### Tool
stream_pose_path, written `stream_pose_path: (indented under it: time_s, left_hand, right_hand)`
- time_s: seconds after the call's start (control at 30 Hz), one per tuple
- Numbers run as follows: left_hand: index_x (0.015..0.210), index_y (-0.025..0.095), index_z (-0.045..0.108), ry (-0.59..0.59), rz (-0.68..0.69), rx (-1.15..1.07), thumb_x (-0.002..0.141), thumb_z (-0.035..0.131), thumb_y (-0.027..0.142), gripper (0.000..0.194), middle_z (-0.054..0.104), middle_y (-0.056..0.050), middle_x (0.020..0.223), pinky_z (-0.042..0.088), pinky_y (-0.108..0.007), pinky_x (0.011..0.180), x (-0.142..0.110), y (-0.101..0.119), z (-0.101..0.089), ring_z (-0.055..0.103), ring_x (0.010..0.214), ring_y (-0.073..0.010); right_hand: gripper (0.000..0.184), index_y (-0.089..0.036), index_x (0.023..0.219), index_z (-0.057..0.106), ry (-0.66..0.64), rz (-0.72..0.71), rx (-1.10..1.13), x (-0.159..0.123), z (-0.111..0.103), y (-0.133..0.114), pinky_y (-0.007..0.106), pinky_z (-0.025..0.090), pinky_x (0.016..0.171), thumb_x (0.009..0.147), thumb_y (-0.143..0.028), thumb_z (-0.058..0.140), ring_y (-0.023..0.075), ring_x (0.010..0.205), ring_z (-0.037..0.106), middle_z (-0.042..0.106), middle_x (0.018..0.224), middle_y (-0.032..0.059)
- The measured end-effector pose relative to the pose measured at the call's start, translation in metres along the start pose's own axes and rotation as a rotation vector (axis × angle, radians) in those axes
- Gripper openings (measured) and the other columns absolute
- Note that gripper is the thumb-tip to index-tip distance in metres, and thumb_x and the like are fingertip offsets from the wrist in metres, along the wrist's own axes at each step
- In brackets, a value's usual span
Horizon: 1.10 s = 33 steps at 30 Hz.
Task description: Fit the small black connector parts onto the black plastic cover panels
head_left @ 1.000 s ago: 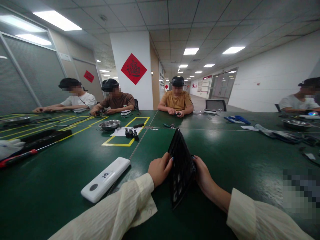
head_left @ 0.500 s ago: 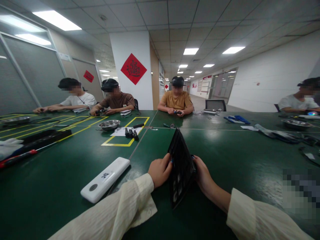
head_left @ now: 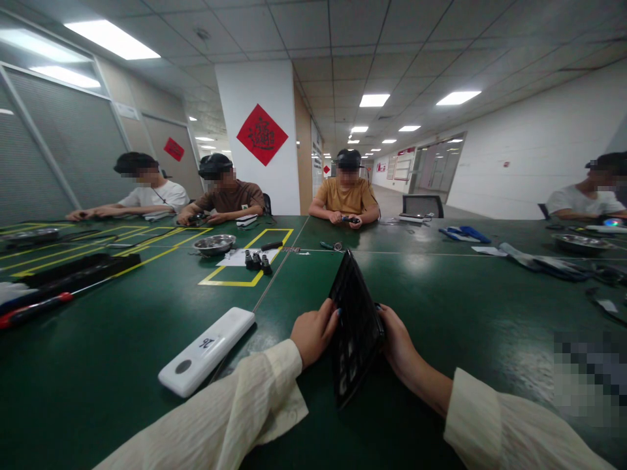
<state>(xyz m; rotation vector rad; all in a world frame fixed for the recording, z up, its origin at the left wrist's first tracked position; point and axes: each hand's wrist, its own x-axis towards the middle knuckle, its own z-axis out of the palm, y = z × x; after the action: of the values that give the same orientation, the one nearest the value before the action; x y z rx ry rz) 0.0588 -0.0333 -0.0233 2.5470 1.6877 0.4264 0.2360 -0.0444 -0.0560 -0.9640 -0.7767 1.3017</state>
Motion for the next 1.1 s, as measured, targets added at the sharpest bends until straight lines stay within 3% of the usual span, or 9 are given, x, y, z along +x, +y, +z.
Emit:
stream_pose_path:
  time_s: [0.2,0.7,1.1]
  left_hand:
    - [0.106,0.02,0.049,-0.003,0.019,0.008,0.098,0.02,0.037,0.034,0.07,-0.006,0.083,0.038,-0.026,0.063,-0.0017,-0.001,-0.0013,0.067,0.08,-0.0205]
    - [0.103,0.021,0.051,-0.011,0.017,-0.003,0.098,0.018,0.038,0.038,0.069,-0.005,0.081,0.039,-0.027,0.065,-0.0017,-0.0015,-0.0024,0.066,0.078,-0.0198]
    - [0.103,0.02,0.049,-0.005,-0.005,-0.025,0.098,0.02,0.036,0.033,0.069,-0.005,0.084,0.039,-0.026,0.065,-0.0018,0.0012,-0.0029,0.066,0.081,-0.0205]
  right_hand:
    - [0.031,-0.023,0.088,0.061,-0.008,-0.006,0.003,-0.0018,0.0012,-0.0021,0.032,0.045,0.059,0.065,-0.043,0.066,0.0238,0.076,0.061,0.06,0.062,-0.0017]
    - [0.032,-0.022,0.091,0.061,-0.015,0.008,-0.012,-0.0059,0.0031,-0.0047,0.032,0.046,0.06,0.068,-0.044,0.065,0.0235,0.078,0.062,0.067,0.079,0.0013]
    - [0.03,-0.024,0.088,0.061,0.004,-0.004,-0.02,-0.0008,0.0004,-0.0004,0.032,0.045,0.061,0.067,-0.043,0.066,0.0235,0.075,0.061,0.059,0.062,-0.0021]
